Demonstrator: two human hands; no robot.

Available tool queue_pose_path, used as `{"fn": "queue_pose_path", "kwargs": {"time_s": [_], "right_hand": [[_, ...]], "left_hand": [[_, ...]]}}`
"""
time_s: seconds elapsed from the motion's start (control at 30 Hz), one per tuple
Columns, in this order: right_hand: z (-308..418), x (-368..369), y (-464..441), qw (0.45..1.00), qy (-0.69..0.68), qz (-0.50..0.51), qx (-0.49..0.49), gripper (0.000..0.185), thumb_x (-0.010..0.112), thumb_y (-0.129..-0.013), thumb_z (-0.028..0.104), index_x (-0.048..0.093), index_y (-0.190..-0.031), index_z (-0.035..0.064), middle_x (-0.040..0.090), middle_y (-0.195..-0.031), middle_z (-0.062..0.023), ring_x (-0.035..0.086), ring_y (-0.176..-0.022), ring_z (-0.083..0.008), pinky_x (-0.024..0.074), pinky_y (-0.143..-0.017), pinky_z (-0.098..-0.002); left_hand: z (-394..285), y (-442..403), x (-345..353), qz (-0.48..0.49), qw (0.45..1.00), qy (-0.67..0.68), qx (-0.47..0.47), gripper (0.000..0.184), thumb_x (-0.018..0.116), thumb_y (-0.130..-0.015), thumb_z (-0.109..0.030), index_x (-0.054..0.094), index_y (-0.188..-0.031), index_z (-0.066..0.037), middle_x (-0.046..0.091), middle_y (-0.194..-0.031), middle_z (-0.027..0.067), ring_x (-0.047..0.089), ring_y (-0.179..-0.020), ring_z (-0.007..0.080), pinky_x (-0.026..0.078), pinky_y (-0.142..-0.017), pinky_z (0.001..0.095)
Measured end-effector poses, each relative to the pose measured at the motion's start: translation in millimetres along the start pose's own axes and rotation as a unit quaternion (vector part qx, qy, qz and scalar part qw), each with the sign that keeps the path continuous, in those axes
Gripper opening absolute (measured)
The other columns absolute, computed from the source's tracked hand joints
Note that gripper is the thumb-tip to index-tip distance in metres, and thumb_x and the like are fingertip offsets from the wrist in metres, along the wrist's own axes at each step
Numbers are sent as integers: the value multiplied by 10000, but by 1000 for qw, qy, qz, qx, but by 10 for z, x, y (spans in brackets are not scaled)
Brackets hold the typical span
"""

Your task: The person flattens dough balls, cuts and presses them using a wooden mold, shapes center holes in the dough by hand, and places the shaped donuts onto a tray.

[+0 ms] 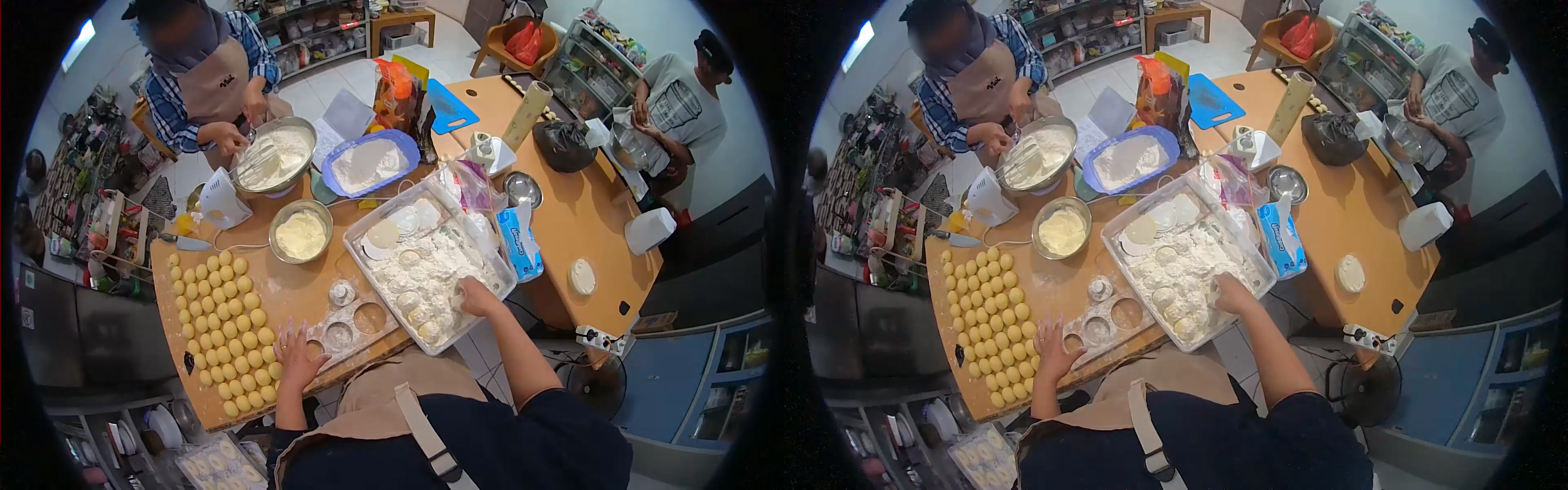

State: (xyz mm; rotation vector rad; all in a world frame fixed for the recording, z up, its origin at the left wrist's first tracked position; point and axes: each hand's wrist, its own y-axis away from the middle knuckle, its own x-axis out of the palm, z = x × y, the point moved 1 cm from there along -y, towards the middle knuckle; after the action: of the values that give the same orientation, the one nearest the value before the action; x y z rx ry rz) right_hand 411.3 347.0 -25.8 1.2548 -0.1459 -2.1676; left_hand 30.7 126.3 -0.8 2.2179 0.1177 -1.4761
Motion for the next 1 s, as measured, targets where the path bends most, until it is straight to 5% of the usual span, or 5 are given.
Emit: {"fn": "queue_pose_path", "kwargs": {"time_s": [0.07, 0.27, 0.37, 0.6, 1.0], "right_hand": [[-71, -56, -2, 996, -79, 16, 32, 411, 615, -660, 40, 595, -1070, 17, 564, -1083, -246, 538, -1056, -385, 447, -890, -425], [-58, 122, 137, 991, 94, -79, -52, 386, 622, -666, 25, 600, -1052, 30, 606, -999, -205, 578, -995, -364, 455, -875, -423], [-53, 212, 158, 992, 92, -78, 18, 445, 595, -685, 24, 575, -1129, 37, 598, -1066, -198, 561, -1039, -358, 451, -888, -423], [91, 321, 334, 967, 53, -246, 39, 431, 618, -699, 58, 562, -1127, 69, 590, -1112, -152, 551, -1075, -332, 452, -901, -410], [43, 365, 272, 967, 71, -236, 59, 454, 637, -690, 83, 555, -1136, 79, 580, -1158, -132, 547, -1105, -308, 455, -921, -393]], "left_hand": [[55, -3, 5, -2, 1000, -2, -6, 1006, 792, -657, -422, 260, -1467, -152, 134, -1543, 160, 65, -1423, 373, 62, -1113, 560], [197, 26, -48, 15, 999, -8, -30, 971, 795, -657, -402, 293, -1451, -154, 156, -1538, 157, 86, -1420, 377, 73, -1115, 556], [281, 2, -90, 13, 1000, -3, -8, 954, 792, -663, -398, 303, -1444, -151, 162, -1538, 154, 85, -1421, 375, 74, -1115, 560], [455, -76, -230, -35, 997, -17, 62, 898, 782, -689, -372, 326, -1436, -171, 175, -1541, 131, 97, -1422, 364, 87, -1117, 549], [675, 4, -250, -153, 978, 27, 141, 713, 770, -713, -339, 472, -1323, -122, 267, -1498, 149, 168, -1400, 367, 136, -1110, 512]]}}
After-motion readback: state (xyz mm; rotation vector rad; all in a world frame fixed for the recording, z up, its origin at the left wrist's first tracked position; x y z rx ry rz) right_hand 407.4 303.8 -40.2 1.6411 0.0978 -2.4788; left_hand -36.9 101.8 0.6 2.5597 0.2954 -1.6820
